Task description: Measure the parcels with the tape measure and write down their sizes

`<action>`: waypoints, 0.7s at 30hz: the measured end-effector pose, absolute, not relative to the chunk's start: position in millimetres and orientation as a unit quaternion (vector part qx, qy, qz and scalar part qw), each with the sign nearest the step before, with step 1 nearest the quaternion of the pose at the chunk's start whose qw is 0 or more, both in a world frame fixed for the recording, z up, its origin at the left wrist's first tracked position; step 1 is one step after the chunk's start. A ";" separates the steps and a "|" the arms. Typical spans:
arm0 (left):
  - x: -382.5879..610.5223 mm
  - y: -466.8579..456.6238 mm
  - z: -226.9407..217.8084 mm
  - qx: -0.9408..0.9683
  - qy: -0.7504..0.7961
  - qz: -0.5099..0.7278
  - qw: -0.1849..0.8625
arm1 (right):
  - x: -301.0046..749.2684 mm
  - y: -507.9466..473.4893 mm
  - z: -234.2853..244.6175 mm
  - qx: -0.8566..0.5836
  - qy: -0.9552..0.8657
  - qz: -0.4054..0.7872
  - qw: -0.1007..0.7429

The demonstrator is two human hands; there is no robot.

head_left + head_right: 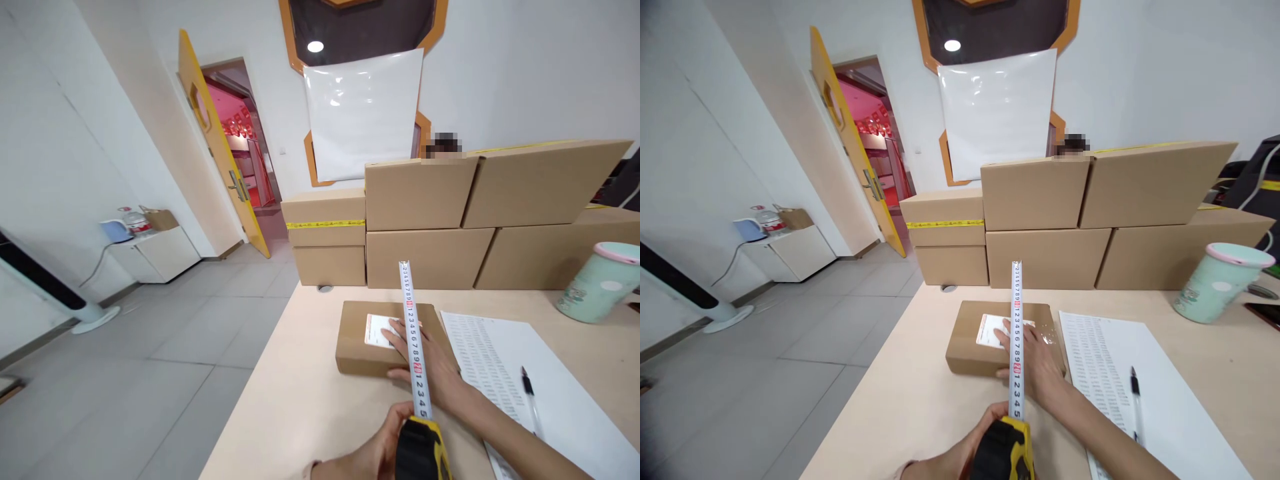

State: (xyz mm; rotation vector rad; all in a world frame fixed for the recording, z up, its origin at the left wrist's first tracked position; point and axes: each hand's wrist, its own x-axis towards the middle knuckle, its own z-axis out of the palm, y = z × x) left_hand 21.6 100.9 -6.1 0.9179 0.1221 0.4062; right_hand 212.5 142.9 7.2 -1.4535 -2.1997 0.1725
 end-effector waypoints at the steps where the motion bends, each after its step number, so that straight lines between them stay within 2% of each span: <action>1: 22.6 100.2 -8.8 0.425 0.052 0.193 0.883 | 212.1 147.6 10.9 -0.539 -0.799 0.061 0.260; 4: 25.2 99.3 -14.1 0.408 0.051 0.191 0.891 | 226.5 156.5 24.9 -0.540 -0.795 0.096 0.259; 7: 25.8 101.0 -16.6 0.414 0.067 0.205 0.884 | 263.0 158.8 42.1 -0.532 -0.787 0.190 0.246; 10: 25.7 103.0 -21.7 0.414 0.083 0.200 0.884 | 294.2 162.9 57.4 -0.556 -0.723 0.272 0.307; 13: 27.5 104.2 -32.9 0.401 0.081 0.198 0.891 | 297.6 180.5 62.6 -0.587 -0.645 0.293 0.393; 15: 29.2 105.4 -42.1 0.395 0.077 0.202 0.893 | 288.6 199.8 59.0 -0.578 -0.633 0.296 0.421; 21: 29.6 113.0 -63.7 0.401 0.076 0.213 0.888 | 272.6 253.6 38.1 -0.551 -0.686 0.290 0.377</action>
